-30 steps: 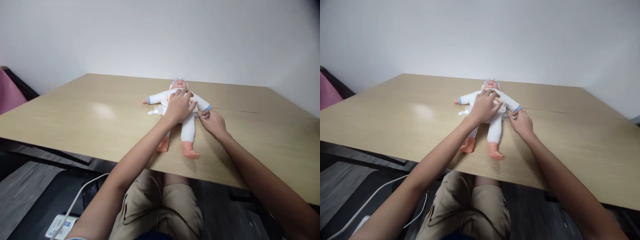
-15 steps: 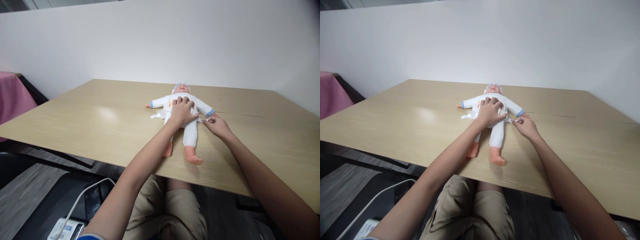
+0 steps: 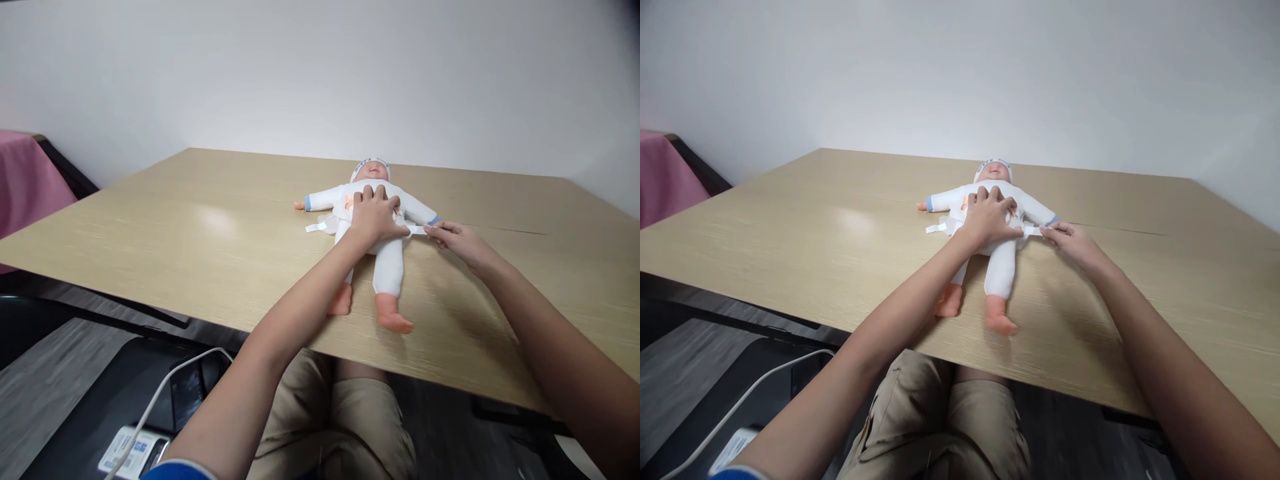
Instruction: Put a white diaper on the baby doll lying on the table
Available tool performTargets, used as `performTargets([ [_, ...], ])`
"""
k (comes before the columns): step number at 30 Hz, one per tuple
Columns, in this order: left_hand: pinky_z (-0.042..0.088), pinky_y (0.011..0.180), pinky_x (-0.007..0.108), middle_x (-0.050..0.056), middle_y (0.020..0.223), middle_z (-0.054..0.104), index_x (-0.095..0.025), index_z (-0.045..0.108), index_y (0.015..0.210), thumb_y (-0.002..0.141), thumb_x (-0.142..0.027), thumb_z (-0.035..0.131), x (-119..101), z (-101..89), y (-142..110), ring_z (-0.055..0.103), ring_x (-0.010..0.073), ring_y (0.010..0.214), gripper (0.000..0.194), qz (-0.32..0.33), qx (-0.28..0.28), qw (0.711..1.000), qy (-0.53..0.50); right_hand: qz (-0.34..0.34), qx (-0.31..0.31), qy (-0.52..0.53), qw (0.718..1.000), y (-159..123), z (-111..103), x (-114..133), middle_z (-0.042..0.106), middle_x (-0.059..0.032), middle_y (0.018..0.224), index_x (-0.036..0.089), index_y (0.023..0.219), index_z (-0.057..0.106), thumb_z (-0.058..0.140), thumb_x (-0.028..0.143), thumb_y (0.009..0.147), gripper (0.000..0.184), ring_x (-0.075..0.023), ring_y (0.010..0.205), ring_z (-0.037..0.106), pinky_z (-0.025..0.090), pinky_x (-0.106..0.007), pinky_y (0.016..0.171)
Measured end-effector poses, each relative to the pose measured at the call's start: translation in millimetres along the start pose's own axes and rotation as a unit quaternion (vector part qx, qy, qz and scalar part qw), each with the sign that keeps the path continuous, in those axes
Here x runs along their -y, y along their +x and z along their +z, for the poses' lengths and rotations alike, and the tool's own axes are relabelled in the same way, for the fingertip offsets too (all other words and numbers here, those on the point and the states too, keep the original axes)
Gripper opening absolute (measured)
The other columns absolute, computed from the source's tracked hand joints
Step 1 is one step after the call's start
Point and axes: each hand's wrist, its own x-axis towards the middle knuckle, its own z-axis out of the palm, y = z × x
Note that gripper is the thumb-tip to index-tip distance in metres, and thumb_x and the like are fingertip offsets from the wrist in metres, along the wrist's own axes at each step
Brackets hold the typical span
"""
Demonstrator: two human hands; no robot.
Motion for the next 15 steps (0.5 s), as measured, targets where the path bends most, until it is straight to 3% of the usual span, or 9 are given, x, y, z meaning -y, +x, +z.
performTargets([
  [8,0.036,0.117,0.056,0.018,0.149,0.062,-0.026,0.078,0.137,0.081,-0.063,0.084,6.0,-0.6,3.8,0.049,0.0444,0.139,0.068,0.018,0.002,1.000,0.012,0.005,-0.007,-0.024,1.000,3.8,-2.1,9.7,0.053,-0.0010,0.071,0.026,0.076,0.064,0.077,0.075,0.082,0.051,-0.0211,0.069,0.049,0.041,-0.037,0.067],
  [13,0.035,0.116,0.058,0.018,0.149,0.061,-0.028,0.076,0.140,0.083,-0.064,0.083,8.0,-0.1,5.0,0.047,0.0471,0.141,0.069,0.018,-0.002,1.000,0.007,0.002,0.017,-0.034,0.999,26.1,-3.2,38.0,0.058,-0.0040,0.069,0.027,0.077,0.065,0.080,0.071,0.082,0.046,-0.0221,0.065,0.051,0.044,-0.038,0.061],
  [15,0.035,0.116,0.058,0.018,0.150,0.061,-0.027,0.076,0.140,0.083,-0.063,0.083,8.6,-0.2,5.2,0.047,0.0478,0.142,0.067,0.017,0.001,1.000,0.006,-0.036,0.011,-0.057,0.998,37.4,2.2,52.3,0.059,-0.0043,0.067,0.027,0.073,0.065,0.079,0.071,0.083,0.047,-0.0205,0.061,0.050,0.043,-0.036,0.057],
])
